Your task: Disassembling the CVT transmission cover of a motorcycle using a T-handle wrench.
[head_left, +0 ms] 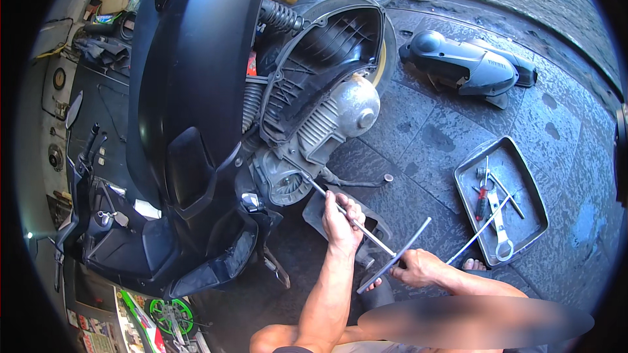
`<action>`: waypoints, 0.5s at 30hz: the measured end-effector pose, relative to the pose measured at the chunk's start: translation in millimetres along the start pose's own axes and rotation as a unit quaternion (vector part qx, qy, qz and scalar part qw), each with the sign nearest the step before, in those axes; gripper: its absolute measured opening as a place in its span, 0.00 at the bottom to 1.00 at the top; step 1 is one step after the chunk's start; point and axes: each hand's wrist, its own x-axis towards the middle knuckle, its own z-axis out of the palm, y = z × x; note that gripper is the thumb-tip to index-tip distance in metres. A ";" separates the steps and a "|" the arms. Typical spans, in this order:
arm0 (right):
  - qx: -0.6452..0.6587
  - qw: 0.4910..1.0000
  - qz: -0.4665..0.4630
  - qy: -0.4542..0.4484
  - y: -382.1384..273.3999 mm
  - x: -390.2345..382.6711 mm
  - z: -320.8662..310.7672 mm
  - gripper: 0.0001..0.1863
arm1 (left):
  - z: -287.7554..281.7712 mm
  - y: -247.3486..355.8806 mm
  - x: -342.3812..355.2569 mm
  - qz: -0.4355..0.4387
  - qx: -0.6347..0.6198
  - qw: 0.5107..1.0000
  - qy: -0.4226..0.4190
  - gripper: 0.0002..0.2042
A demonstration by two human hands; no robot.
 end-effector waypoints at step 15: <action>0.419 0.896 -0.133 0.063 -18.7 46.0 23.6 0.21 | -21.7 10.5 53.1 -0.069 0.026 0.997 -0.035 0.22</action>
